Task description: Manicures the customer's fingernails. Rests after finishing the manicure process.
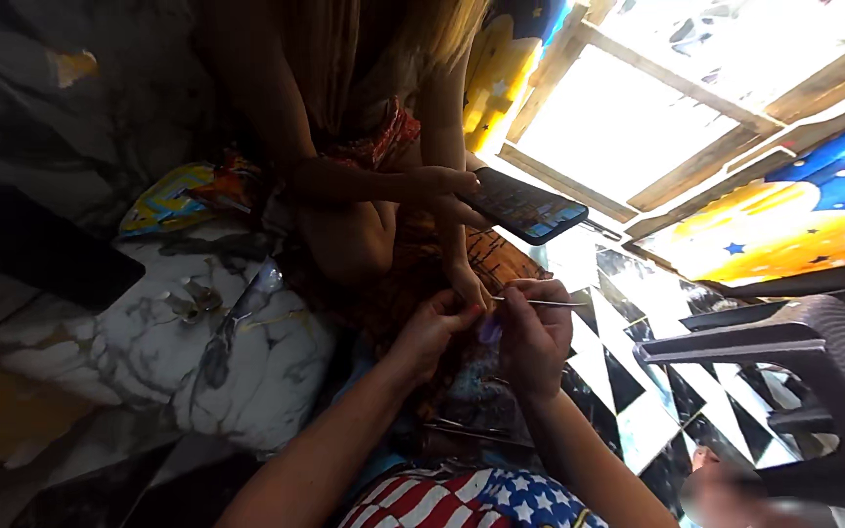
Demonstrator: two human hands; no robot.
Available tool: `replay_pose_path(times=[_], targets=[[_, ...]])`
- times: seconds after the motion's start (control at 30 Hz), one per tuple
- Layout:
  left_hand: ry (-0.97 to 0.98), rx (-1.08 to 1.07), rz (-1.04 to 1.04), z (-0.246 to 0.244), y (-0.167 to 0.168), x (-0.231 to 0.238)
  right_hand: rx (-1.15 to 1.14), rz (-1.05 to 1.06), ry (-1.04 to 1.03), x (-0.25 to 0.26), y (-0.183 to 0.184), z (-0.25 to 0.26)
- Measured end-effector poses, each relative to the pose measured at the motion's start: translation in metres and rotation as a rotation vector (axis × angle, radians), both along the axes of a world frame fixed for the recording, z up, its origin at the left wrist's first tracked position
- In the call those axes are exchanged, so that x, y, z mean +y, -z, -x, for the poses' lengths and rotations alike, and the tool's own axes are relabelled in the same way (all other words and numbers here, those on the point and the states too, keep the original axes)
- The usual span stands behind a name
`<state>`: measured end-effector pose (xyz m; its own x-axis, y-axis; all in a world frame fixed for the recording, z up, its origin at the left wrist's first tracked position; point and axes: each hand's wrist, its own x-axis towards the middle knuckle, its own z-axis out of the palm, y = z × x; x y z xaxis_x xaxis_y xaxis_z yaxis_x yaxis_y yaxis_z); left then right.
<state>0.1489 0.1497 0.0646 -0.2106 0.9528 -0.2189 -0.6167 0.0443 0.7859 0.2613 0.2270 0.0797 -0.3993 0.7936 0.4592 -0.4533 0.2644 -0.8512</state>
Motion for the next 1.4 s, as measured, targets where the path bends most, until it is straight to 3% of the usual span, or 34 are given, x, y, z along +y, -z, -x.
replay_pose_path(times=[0.1,0.27,0.33,0.43,0.47,0.53,0.63,0.7,0.8,0.93,1.1,1.23,1.4], targets=[[0.023,0.008,0.011,0.003,0.000,-0.003,0.009,0.000,-0.031,-0.002,0.004,0.001],[0.021,0.021,-0.001,0.007,0.002,-0.008,-0.285,-0.209,-0.554,-0.003,0.016,-0.034],[0.018,0.004,-0.026,0.005,0.003,-0.006,-0.573,-0.445,-0.683,0.004,0.008,-0.057],[-0.011,0.040,0.043,-0.001,-0.003,-0.003,-1.267,-0.661,-0.745,-0.001,-0.009,-0.080],[-0.018,0.072,0.063,-0.002,-0.007,-0.003,-1.420,-0.691,-0.734,-0.004,-0.008,-0.083],[-0.027,0.232,0.093,-0.006,-0.014,-0.005,-1.511,-0.737,-0.681,-0.010,-0.002,-0.087],[-0.058,0.771,0.238,-0.014,-0.017,-0.010,-1.300,-0.800,-0.611,-0.015,0.008,-0.092],[-0.124,0.935,0.292,-0.025,-0.016,-0.009,-1.070,-0.822,-0.669,-0.014,0.018,-0.095],[-0.281,0.601,0.234,-0.047,-0.019,-0.004,-0.924,-0.803,-0.899,-0.018,0.036,-0.094],[-0.431,0.355,0.340,-0.049,-0.031,0.005,-1.120,-0.857,-1.026,-0.020,0.037,-0.088],[-0.434,0.137,0.396,-0.029,-0.036,0.014,-1.247,-0.900,-1.106,-0.026,0.034,-0.081],[-0.378,0.014,0.389,-0.015,-0.036,0.016,-1.023,-0.841,-1.092,-0.013,0.041,-0.088],[-0.242,-0.055,0.317,-0.015,-0.035,0.019,-0.502,-0.443,-0.818,0.015,0.047,-0.106]])
